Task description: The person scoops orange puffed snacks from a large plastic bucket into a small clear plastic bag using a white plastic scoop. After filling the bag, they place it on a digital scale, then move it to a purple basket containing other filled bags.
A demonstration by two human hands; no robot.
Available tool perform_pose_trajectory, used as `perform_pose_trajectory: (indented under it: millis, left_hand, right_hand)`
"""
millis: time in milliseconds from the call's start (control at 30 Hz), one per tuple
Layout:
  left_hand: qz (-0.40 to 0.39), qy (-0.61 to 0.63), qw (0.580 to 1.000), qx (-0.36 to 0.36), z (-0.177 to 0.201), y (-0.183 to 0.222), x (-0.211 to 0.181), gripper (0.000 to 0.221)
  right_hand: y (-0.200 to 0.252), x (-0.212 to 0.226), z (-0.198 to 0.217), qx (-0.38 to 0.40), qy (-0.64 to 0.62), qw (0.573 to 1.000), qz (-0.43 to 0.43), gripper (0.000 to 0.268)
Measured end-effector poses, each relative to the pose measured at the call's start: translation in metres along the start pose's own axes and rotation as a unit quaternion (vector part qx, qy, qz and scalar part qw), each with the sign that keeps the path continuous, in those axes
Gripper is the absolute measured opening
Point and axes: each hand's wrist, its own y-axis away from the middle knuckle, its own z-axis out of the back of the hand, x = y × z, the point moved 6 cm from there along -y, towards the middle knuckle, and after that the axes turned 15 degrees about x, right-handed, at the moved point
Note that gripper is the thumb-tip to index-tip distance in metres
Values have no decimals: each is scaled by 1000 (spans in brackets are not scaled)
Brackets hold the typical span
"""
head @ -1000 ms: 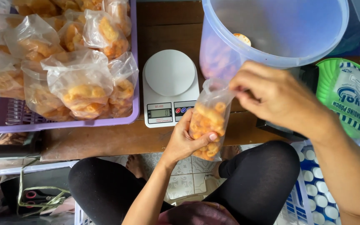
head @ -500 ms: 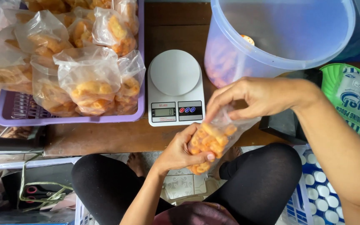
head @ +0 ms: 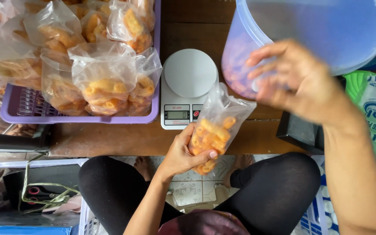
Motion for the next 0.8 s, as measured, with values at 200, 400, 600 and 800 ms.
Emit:
perform_pose_trajectory:
  millis: [200, 400, 600, 800]
  left_hand:
    - [17, -66, 996, -51, 4, 7, -1, 48]
    - [19, -81, 994, -71, 2, 13, -6, 45]
    - [33, -95, 988, -114, 10, 17, -7, 42]
    - [-147, -66, 979, -124, 8, 12, -27, 41]
  right_hand:
    - [4, -30, -34, -39, -103, 991, -76, 20]
    - [0, -49, -37, -97, -232, 968, -19, 38]
    - [-2, -41, -59, -76, -185, 980, -13, 37]
    - [-19, -93, -76, -117, -267, 957, 4, 18]
